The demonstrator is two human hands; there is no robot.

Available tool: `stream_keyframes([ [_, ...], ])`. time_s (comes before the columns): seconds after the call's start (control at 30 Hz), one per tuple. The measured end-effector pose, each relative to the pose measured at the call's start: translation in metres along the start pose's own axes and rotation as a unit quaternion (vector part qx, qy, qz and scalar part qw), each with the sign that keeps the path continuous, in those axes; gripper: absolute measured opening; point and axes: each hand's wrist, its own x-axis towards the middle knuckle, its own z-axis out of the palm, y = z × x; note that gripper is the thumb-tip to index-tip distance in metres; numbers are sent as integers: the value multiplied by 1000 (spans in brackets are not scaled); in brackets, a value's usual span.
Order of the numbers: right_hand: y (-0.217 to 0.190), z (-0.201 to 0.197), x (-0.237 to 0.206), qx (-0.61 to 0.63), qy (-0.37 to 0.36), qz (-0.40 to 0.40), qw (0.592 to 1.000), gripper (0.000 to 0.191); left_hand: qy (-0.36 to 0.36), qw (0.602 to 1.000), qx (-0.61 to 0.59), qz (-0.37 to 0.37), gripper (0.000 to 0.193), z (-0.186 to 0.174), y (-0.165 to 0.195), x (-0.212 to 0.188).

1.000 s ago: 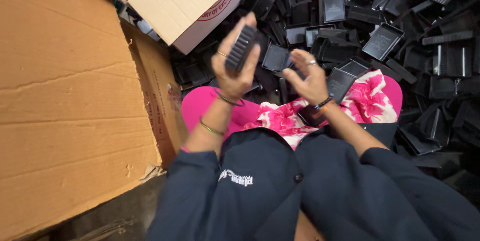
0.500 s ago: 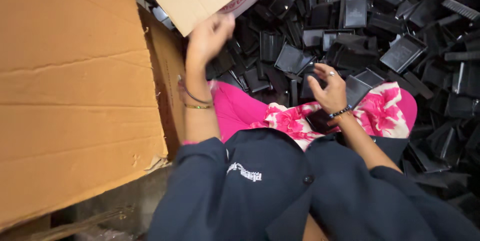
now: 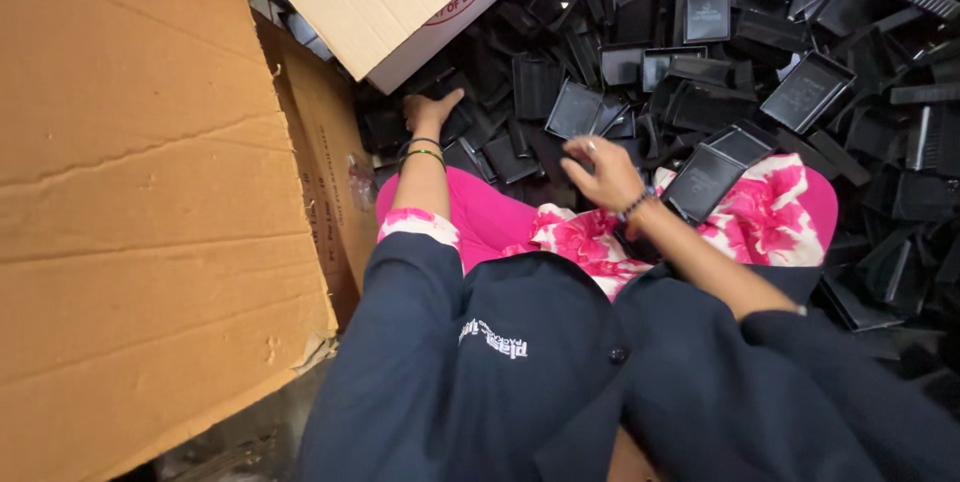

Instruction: The person sits cross-legged on the floor and repeatedly picks up small black plastic components from a large pile. They inspect each item by turning it over in their hands and then place it into a nearby cardboard box. The process continues with one item at a time.

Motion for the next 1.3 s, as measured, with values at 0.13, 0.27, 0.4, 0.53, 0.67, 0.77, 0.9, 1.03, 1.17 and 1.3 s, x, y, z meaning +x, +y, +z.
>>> stream_keyframes([
  [0.13, -9, 57, 88, -71, -73, -59, 993, 27, 69, 992, -68, 79, 121, -3, -3, -11],
  [0.27, -34, 122, 144, -237, -194, 108, 946, 56, 131, 984, -115, 28, 83, -11, -14, -9],
  [0.4, -36, 144, 139, -287, -102, 94, 948, 57, 97, 891, -444, -6, 46, -25, -38, -7],
  [0.53, -24, 129, 132, -225, -78, 126, 963, 49, -143, 597, -784, -96, 42, -34, -72, -25],
  [0.67, -16, 78, 126, -225, -11, 41, 973, 17, -265, 589, -763, 9, 56, -25, -73, -60],
  [0.77, -8, 41, 112, -202, 96, -7, 975, 17, -357, 544, -759, -8, 53, 8, -50, -82],
  [0.9, 2, 15, 84, -217, 78, 57, 971, 19, -404, 511, -748, -129, 25, 62, -19, -102],
  [1.03, -4, 6, 24, -197, 94, -84, 972, 23, -419, 462, -778, -70, 21, 82, -4, -124],
  [1.17, -10, 5, -19, -41, 87, -128, 987, 45, -348, 525, -777, -27, 59, 65, 12, -150],
  [1.3, -1, 9, -23, 65, 80, -46, 994, 43, -353, 560, -750, -11, 81, 49, 19, -162],
])
